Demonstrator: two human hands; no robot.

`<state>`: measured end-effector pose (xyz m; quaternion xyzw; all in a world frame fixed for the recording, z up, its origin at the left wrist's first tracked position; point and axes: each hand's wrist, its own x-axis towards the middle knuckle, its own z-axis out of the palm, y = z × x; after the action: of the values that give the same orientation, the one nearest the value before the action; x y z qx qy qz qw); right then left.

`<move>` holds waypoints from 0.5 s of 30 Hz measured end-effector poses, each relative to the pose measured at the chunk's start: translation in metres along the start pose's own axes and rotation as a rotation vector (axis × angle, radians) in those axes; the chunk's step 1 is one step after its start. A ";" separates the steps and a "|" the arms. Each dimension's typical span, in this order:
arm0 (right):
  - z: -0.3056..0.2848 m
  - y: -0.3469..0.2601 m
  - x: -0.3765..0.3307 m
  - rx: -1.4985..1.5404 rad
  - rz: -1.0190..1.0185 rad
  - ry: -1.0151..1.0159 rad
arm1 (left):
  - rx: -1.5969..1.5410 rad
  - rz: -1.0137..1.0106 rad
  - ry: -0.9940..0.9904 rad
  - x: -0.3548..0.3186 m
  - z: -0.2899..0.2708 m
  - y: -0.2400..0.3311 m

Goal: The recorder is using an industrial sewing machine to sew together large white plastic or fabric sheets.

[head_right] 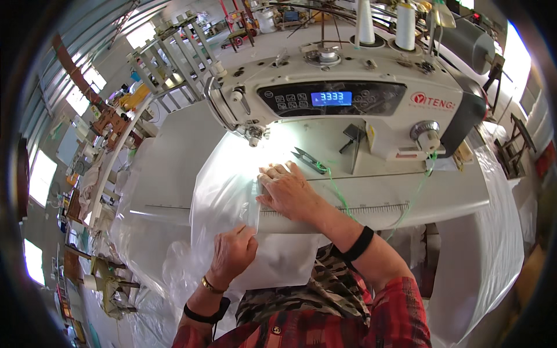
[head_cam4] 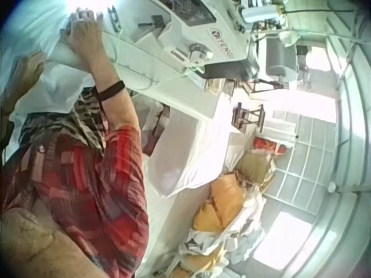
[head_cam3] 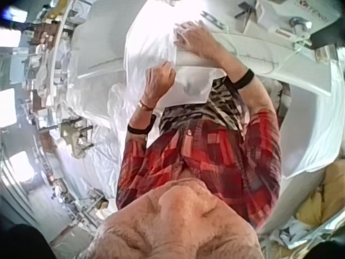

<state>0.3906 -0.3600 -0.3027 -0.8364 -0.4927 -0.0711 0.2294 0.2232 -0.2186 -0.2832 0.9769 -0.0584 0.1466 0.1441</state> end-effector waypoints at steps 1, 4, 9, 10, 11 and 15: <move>0.000 0.000 0.001 0.000 0.008 -0.004 | 0.012 -0.023 -0.022 0.009 0.001 -0.002; 0.002 0.000 0.002 -0.004 0.025 -0.012 | 0.027 -0.065 -0.029 0.034 0.006 -0.012; 0.005 0.004 0.002 -0.048 0.021 -0.016 | 0.065 -0.028 0.084 0.080 0.020 -0.029; 0.006 0.004 0.003 -0.132 0.013 -0.017 | 0.086 -0.053 0.029 0.089 0.023 -0.031; 0.006 0.004 0.003 -0.087 0.014 -0.016 | 0.087 -0.044 0.034 0.099 0.024 -0.033; 0.006 0.004 0.007 0.015 0.077 0.018 | 0.008 -0.103 0.028 0.123 0.012 -0.031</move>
<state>0.3971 -0.3533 -0.3064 -0.8524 -0.4585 -0.0658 0.2426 0.3479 -0.2012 -0.2656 0.9771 -0.0054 0.1527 0.1482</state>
